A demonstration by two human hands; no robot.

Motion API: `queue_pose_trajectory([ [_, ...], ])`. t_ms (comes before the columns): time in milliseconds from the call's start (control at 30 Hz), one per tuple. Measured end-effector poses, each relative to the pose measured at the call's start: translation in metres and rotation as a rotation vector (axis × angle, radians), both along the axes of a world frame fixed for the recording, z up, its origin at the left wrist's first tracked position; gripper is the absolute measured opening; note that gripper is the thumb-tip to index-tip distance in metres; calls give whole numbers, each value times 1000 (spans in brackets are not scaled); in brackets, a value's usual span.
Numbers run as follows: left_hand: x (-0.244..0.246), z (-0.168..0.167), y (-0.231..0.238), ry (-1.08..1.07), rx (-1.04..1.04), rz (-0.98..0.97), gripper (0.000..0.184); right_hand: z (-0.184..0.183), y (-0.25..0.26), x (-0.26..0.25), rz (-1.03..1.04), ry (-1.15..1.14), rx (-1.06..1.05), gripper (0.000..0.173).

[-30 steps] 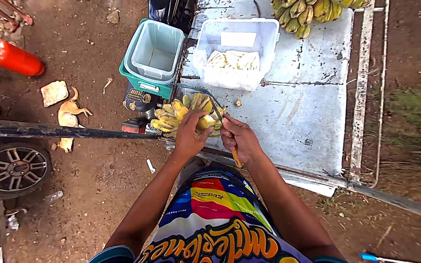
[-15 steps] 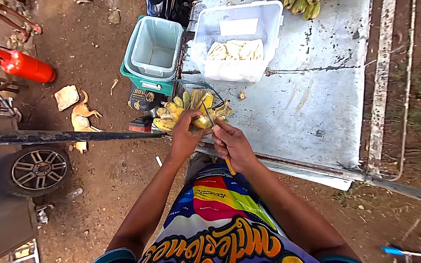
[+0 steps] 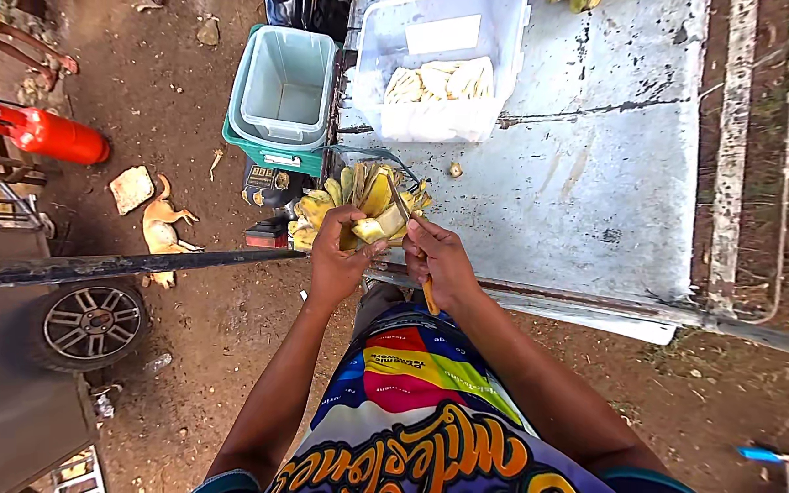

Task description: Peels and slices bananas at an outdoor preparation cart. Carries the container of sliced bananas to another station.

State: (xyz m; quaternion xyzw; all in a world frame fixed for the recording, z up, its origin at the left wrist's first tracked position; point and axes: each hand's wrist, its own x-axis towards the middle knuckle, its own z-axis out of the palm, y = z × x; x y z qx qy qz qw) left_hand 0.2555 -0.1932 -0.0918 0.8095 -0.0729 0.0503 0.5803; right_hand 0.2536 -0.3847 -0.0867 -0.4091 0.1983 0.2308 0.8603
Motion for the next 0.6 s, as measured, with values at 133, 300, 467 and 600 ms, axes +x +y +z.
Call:
queue_pose_trajectory([
  [133, -3, 4, 12, 32, -129, -14, 52, -1, 2, 4, -11, 65, 18, 31],
  [300, -6, 6, 21, 12, -219, -37, 55, -8, 3, 14, -12, 98, 39, 29],
  [467, -8, 4, 34, -1, -284, -29, 52, -24, 1, 23, -57, 148, -4, 26],
  [600, -5, 5, 46, 30, -292, -76, 51, -40, -1, 28, -46, 180, -29, 26],
])
